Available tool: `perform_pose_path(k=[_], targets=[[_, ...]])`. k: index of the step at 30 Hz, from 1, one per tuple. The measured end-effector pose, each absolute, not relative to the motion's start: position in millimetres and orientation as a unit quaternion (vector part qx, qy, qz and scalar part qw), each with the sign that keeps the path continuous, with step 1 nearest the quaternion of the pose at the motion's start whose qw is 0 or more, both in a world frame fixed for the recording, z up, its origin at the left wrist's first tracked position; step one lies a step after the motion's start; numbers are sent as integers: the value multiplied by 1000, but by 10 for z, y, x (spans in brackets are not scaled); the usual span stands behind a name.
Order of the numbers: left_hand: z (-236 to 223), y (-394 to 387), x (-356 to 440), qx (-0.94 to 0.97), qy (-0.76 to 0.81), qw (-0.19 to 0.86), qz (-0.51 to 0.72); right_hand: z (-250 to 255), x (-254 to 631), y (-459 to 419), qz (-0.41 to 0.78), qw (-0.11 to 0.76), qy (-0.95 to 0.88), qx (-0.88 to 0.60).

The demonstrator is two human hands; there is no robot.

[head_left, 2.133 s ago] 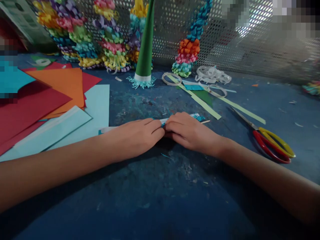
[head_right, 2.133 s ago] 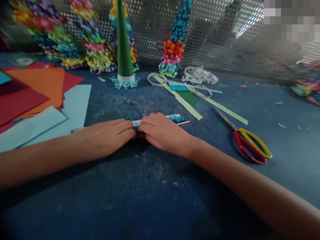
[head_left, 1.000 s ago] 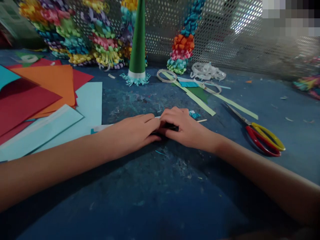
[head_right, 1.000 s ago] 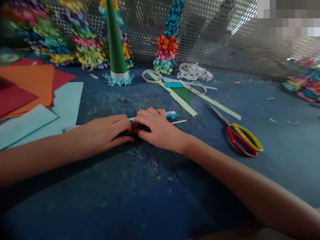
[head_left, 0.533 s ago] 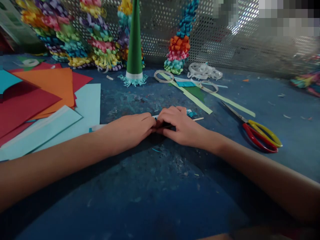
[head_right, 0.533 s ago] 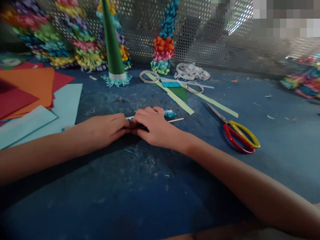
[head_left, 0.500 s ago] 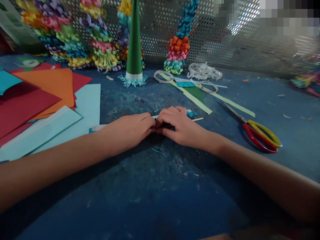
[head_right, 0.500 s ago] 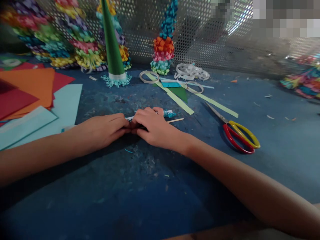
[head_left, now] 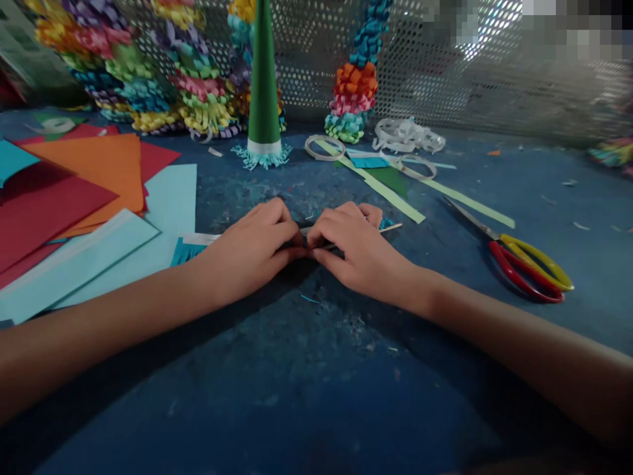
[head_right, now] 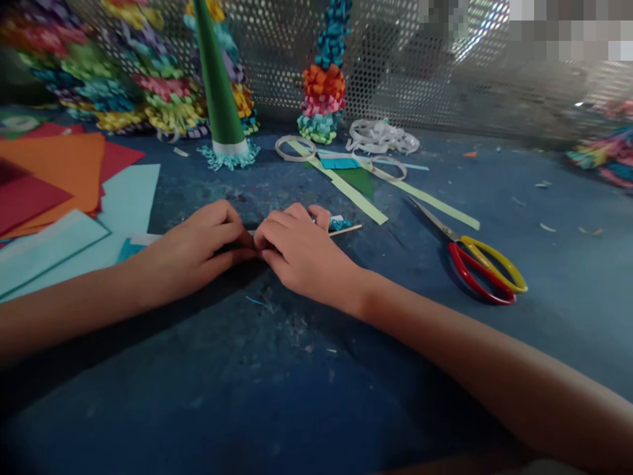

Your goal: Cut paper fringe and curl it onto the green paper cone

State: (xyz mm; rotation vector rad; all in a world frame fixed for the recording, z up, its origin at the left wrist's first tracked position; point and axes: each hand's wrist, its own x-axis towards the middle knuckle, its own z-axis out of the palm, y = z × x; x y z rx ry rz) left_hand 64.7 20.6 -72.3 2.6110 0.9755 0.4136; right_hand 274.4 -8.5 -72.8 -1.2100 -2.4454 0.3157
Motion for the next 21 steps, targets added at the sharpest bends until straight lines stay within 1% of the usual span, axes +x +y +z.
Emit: perform_pose_path(k=[4,7,12,17,21], targets=[[-733,258,629,891,350,240,161,-686,2747,-83,91,143,-892,-420],[-730,294,619,874,371,279,144,-686,2748,-54,98,129,-894,-417],[-731,306,606,875,384,263,133,-726,2786,-27,124,147,-899,-392],[-733,301,601,882,379,250,127,-713,2827,-62,144,173,-889,-398],[-724,301,611,882,385,240,127,-702,2799,-46,163,166,-877,-420]])
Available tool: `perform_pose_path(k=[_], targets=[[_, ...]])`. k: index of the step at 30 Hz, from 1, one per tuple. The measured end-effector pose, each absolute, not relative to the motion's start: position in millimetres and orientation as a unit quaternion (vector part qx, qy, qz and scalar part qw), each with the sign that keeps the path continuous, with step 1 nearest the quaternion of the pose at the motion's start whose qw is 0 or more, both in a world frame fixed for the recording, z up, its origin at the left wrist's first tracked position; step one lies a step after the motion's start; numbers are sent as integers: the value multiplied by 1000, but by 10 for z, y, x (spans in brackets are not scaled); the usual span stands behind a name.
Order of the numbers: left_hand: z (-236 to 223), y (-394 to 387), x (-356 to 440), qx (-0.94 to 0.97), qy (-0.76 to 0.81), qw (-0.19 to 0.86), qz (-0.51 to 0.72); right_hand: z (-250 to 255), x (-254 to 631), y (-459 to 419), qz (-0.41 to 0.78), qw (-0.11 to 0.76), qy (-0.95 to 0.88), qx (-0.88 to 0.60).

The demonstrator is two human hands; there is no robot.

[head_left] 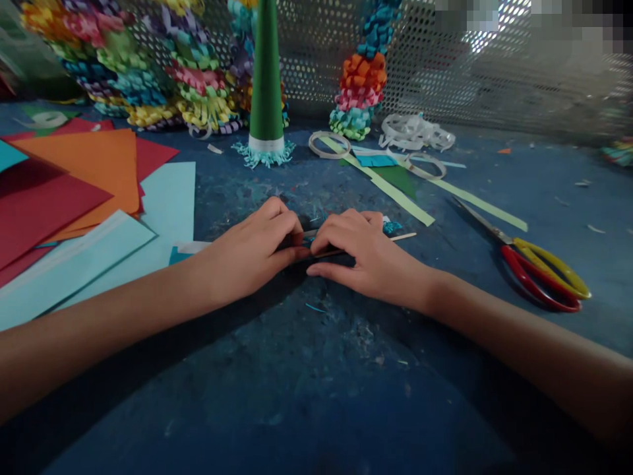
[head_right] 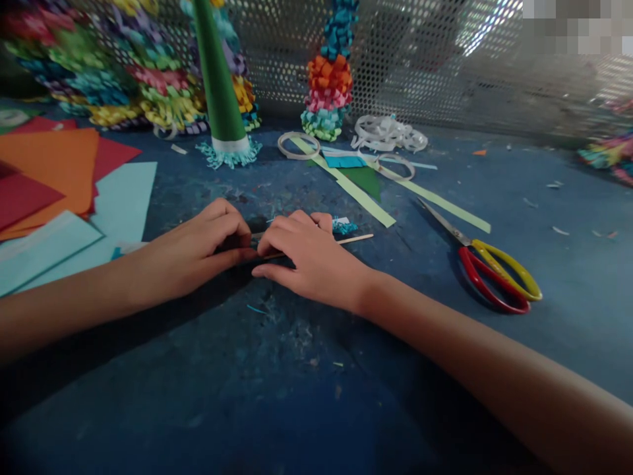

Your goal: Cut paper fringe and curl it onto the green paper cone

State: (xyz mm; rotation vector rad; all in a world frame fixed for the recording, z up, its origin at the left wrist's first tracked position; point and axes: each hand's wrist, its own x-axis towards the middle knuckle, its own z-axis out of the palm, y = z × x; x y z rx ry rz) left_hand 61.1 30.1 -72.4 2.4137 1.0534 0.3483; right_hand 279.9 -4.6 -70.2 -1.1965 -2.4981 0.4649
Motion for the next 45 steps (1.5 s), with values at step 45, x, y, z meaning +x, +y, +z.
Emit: perform_pose_path(k=[45], targets=[[-683,97,549,940,305,16,153,-655,2669,38,193,161,-854,-456]])
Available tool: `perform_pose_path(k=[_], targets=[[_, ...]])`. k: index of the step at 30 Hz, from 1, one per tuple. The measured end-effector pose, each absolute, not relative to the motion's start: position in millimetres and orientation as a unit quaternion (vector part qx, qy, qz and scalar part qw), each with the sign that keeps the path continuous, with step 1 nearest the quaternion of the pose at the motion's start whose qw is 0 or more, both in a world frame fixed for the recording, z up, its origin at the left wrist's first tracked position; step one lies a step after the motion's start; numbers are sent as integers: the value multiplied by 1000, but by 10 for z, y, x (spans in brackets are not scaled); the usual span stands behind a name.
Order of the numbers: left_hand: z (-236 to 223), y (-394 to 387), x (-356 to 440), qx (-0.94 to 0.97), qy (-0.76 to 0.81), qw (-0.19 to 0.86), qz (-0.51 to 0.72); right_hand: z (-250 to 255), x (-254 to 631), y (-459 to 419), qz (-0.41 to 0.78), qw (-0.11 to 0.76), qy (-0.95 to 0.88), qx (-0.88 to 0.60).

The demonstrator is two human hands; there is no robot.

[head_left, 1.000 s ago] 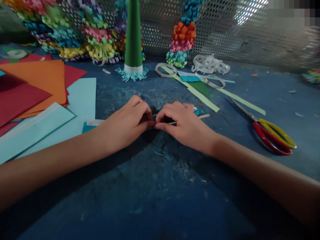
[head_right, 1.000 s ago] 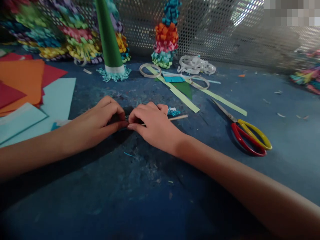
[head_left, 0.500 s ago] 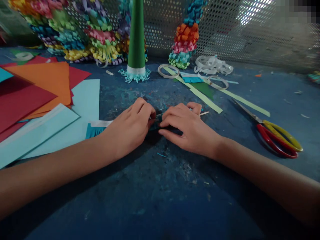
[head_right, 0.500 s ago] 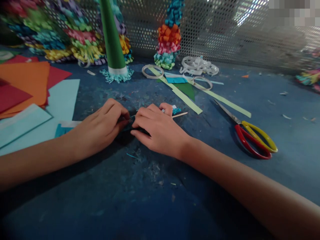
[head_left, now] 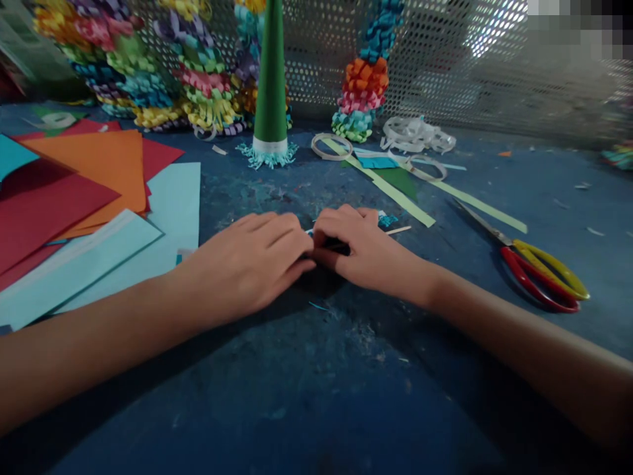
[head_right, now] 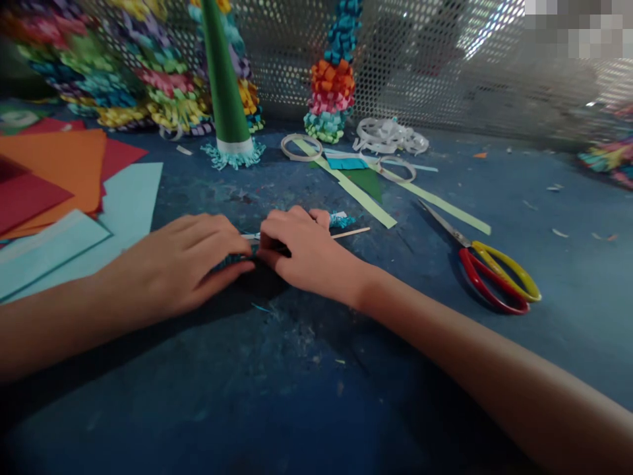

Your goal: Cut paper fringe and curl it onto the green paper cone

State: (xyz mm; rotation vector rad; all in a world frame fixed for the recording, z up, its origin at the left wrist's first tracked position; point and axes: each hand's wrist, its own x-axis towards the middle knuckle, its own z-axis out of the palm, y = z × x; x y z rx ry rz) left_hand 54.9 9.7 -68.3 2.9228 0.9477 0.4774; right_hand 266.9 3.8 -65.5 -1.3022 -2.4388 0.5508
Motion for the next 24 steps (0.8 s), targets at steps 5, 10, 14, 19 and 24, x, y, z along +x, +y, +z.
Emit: perform_pose_path(k=[5,10,14,19,24], targets=[[-713,116,585,956,281,-18,83,-681,2687,42,200,169,-853,-451],[-694,174,617,947,309,33,86,-734,2690,8,179,180,-853,-457],[-663,189,605,925,339,128,111,-751,2715,-38,120,219,-856,-452],[-668,188,612,906,365,172,129,-751,2741,-81,88,227,-884,-399],[-684,195,621,906,369,176,111,-775,2734,-50,106,212,-889,-392]])
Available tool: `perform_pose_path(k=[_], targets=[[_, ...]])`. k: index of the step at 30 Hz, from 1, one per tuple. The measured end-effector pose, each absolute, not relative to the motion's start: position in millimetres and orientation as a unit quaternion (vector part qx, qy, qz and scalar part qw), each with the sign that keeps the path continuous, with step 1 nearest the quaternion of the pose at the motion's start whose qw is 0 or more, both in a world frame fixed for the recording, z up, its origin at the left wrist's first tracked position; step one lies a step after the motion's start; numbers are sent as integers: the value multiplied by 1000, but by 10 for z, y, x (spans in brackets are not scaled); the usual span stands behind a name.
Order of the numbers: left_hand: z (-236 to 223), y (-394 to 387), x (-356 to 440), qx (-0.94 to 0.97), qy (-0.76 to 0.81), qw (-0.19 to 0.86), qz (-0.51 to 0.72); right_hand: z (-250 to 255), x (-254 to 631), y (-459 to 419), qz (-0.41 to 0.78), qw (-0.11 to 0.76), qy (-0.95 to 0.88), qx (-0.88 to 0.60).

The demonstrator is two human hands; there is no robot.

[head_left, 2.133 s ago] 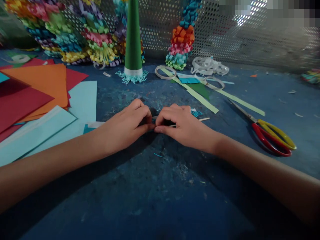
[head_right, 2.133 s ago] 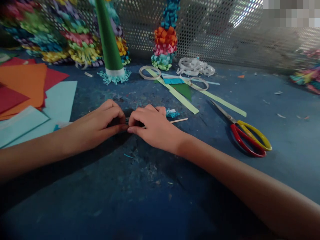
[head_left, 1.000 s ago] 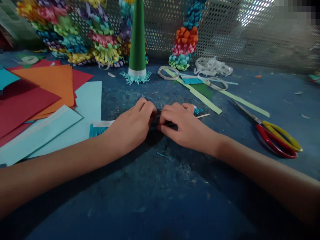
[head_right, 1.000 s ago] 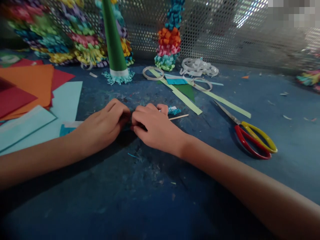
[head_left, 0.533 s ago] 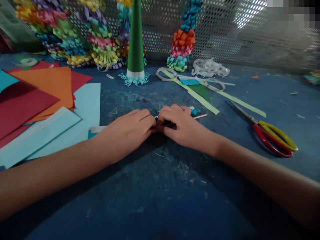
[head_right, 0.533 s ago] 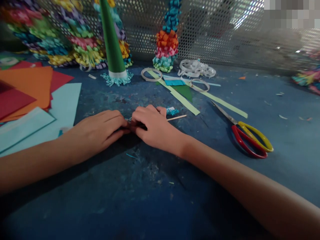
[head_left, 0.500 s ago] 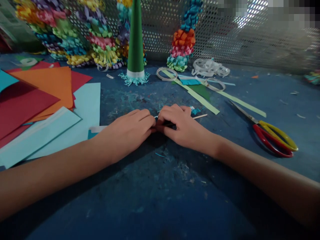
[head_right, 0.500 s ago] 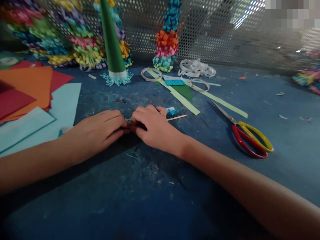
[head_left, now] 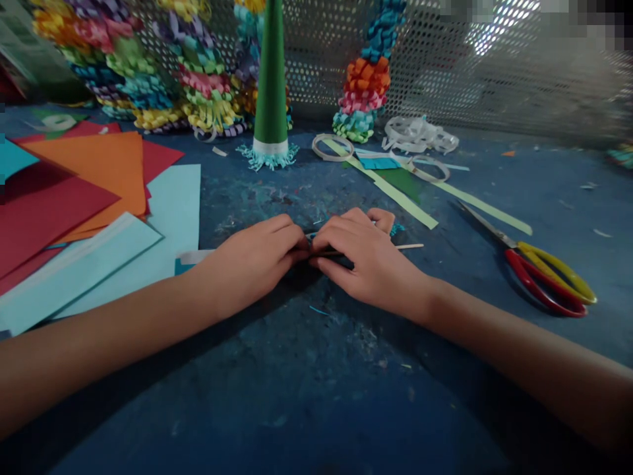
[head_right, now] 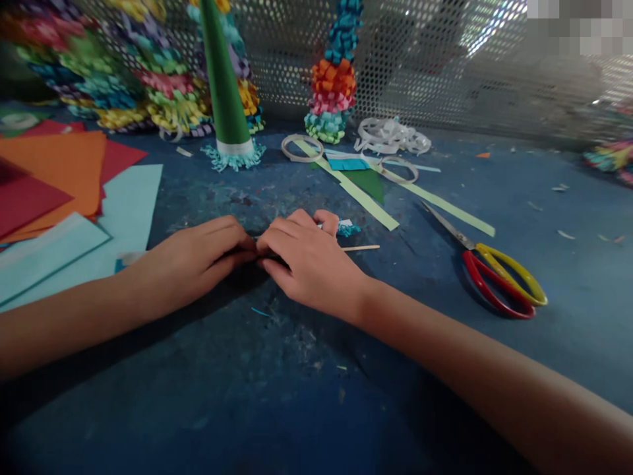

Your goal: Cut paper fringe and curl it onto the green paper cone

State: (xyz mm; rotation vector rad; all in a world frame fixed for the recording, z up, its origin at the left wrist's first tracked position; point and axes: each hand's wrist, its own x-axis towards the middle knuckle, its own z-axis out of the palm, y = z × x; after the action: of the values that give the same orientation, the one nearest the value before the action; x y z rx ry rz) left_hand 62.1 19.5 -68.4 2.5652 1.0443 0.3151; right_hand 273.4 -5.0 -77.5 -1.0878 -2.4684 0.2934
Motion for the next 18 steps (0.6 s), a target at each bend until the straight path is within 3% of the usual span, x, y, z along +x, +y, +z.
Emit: perform_pose_path(k=[8,18], targets=[[-739,207,608,904,383,147,122,-717,2691,33,94,131,-892,-423],[-765,179,548,950,305,25,56,-696,2625,2,165,196,-822,-509]])
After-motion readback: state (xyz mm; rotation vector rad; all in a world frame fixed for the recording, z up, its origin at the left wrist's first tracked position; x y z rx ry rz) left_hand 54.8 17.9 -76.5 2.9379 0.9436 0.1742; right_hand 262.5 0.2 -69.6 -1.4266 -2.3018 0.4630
